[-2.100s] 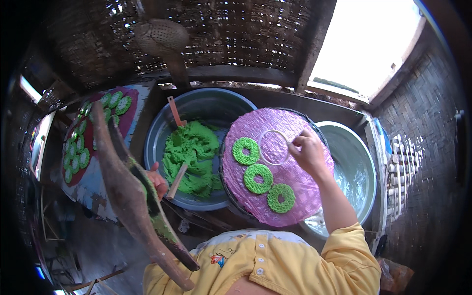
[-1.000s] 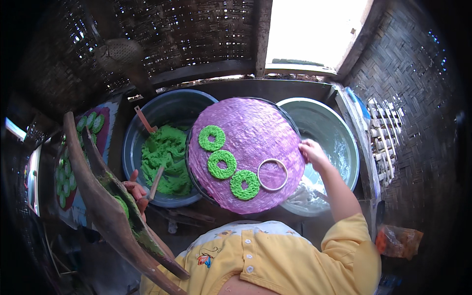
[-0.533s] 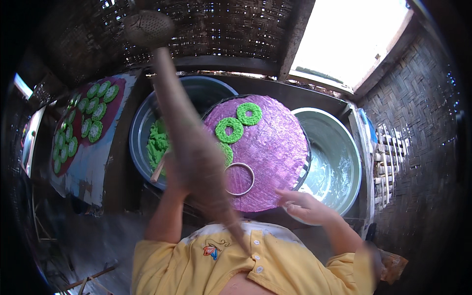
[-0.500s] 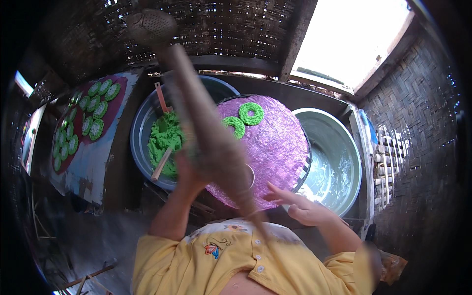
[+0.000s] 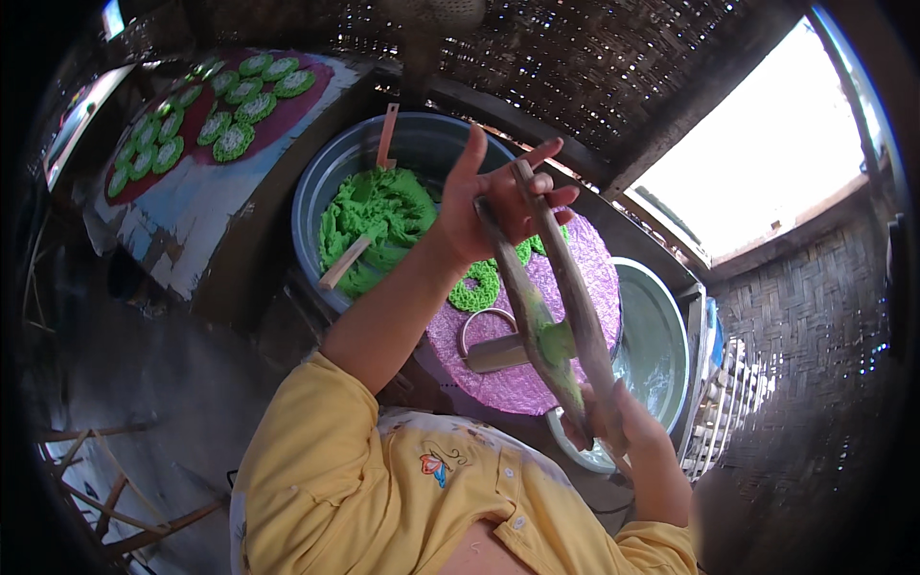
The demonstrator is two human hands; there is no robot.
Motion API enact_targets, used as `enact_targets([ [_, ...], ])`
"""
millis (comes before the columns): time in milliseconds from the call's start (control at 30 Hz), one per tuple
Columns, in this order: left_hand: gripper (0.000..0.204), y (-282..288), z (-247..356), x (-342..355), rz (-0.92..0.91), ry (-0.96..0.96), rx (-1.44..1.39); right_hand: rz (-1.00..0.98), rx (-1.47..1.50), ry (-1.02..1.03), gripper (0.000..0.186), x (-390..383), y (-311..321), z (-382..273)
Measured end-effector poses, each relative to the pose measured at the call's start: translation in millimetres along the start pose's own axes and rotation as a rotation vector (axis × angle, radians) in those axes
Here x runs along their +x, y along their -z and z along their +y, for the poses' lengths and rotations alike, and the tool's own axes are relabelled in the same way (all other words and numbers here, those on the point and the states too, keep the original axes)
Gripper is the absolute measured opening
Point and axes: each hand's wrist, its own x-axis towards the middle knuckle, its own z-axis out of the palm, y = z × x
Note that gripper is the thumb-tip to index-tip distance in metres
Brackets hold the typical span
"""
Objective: The person scoops green dough from a metal bowl and loads it into a wooden press. They press the dough through a circular mold onto a purple tray, forming ring-shaped cakes. The person repeats this process to create multiple green dough rings.
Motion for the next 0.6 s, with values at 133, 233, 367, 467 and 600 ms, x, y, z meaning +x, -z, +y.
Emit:
enact_targets([
  [133,0.077,22,-13,-10,0.247,-0.155,0.001,0.09,-0.197,-0.049,0.088,2,16,-12],
  [233,0.075,32,-19,-19,0.278,-0.216,-0.023,0.168,-0.338,-0.119,0.085,2,24,-16],
  [367,0.073,36,-18,-36,0.291,-0.266,0.002,0.161,-0.318,-0.153,0.062,6,15,-21],
  [467,0.072,34,-5,-45,0.345,-0.293,0.05,0.166,-0.333,-0.148,0.06,20,2,-23],
  [600,0.071,34,19,-43,0.298,-0.288,0.055,0.264,-0.451,-0.17,0.054,38,-6,-28],
])
